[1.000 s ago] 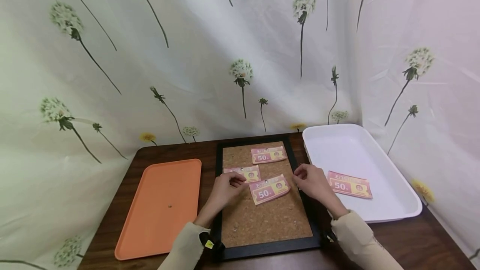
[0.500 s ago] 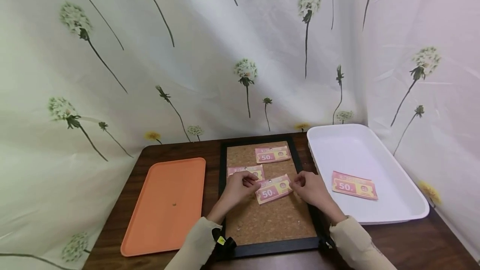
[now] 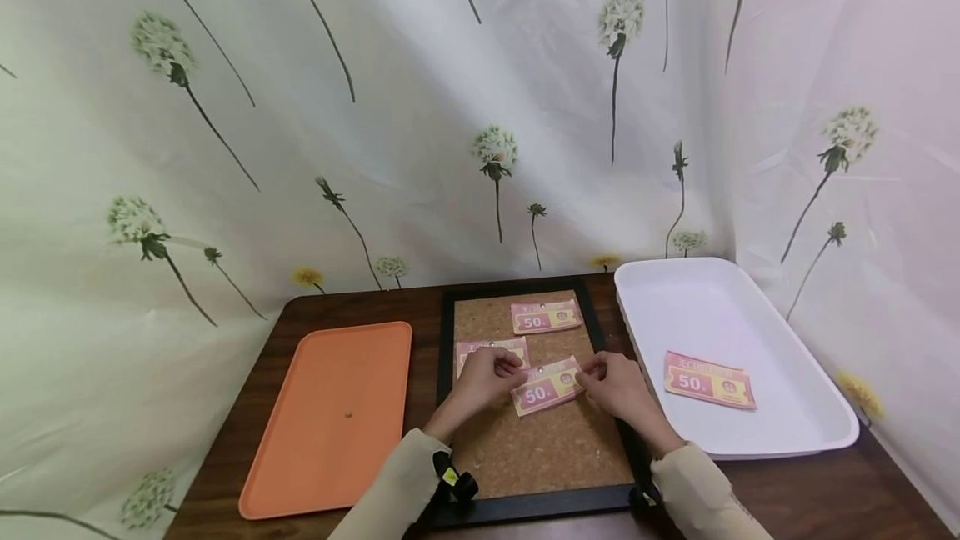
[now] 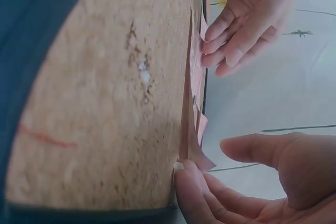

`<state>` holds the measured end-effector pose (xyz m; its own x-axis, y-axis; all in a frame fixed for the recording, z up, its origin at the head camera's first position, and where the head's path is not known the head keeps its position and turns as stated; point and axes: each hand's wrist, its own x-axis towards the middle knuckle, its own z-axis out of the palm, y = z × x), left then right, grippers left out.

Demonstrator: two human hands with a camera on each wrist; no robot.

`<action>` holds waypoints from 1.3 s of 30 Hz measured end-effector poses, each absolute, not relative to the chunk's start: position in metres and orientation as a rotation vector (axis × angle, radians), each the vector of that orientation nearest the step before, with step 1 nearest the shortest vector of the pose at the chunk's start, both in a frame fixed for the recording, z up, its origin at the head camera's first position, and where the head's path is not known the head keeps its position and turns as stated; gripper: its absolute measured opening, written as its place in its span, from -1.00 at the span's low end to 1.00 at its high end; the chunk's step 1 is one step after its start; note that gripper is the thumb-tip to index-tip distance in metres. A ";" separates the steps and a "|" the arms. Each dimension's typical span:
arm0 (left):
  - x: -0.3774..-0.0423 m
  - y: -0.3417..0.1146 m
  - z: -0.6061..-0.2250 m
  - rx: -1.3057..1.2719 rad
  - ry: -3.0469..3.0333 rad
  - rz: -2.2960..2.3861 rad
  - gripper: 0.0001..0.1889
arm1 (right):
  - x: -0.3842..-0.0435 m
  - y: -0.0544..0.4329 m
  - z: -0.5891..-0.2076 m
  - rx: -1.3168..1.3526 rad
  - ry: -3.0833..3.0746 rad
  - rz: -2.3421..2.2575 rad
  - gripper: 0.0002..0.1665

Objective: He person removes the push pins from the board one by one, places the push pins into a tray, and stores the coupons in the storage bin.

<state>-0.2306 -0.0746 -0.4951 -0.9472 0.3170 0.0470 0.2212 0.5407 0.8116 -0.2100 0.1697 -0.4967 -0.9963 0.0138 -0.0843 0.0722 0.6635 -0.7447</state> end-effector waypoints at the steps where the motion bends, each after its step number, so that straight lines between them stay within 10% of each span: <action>1: -0.231 -0.074 -0.496 0.468 2.662 1.377 -0.78 | -0.211 0.170 -0.498 0.075 2.795 -1.270 -0.75; 39: -0.247 -0.046 -0.499 0.387 2.652 1.347 -0.82 | -0.222 0.169 -0.501 0.152 2.679 -1.365 -0.74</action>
